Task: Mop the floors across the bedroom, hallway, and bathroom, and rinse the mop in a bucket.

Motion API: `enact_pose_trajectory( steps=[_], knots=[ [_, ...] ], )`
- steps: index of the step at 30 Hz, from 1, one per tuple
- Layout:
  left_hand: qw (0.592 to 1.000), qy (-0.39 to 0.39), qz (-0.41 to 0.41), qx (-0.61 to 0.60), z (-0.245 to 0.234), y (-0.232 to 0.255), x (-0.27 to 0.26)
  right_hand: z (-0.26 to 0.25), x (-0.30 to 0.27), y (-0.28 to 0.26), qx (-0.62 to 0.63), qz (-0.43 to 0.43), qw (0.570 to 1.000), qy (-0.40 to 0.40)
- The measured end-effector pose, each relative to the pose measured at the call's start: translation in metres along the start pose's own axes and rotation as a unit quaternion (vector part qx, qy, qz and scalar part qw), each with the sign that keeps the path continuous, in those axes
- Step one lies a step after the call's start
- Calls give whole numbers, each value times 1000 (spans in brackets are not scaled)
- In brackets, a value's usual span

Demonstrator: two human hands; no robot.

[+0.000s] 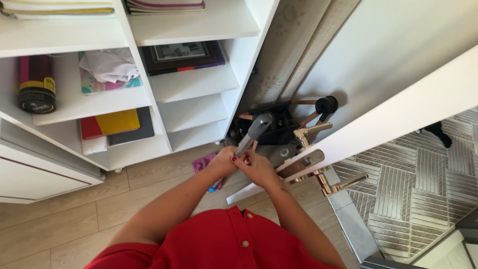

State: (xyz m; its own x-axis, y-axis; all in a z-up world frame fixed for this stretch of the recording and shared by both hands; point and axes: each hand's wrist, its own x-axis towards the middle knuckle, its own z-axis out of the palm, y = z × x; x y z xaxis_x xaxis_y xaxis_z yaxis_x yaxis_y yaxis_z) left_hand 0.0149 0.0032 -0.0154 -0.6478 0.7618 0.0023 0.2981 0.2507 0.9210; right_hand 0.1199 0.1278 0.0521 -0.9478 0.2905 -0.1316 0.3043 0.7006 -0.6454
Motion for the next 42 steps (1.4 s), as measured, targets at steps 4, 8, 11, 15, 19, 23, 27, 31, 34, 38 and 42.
enact_pose_trajectory(
  steps=[4,8,11,15,19,23,27,31,34,38,42],
  knots=[
    [996,-19,-78,-29,0,44,-20,-7,-21,3,8,42,999,-20],
    [998,-29,-60,-22,12,44,-26,-7,-35,14,24,58,997,-37],
    [998,-28,-63,-5,18,45,-32,-7,-47,20,32,59,997,-36],
    [999,-22,-29,12,19,40,-41,-11,-63,14,-9,124,992,-29],
    [997,-42,-51,40,10,40,-47,-11,-80,5,-26,184,982,-18],
    [998,-59,-31,12,-3,41,-56,-13,-93,-17,-137,242,960,-23],
    [997,-71,-31,24,-6,35,-68,-15,-96,-14,-130,295,947,4],
    [997,-76,-6,16,-13,33,-77,-14,-110,8,-52,301,951,51],
    [997,-74,-9,12,-13,38,-78,-20,-117,3,-36,315,946,62],
    [995,-65,41,67,-3,31,-79,-22,-138,-6,39,205,977,49],
    [987,-110,38,114,23,-3,-76,-41,-152,-83,273,-158,947,53]
  ],
)
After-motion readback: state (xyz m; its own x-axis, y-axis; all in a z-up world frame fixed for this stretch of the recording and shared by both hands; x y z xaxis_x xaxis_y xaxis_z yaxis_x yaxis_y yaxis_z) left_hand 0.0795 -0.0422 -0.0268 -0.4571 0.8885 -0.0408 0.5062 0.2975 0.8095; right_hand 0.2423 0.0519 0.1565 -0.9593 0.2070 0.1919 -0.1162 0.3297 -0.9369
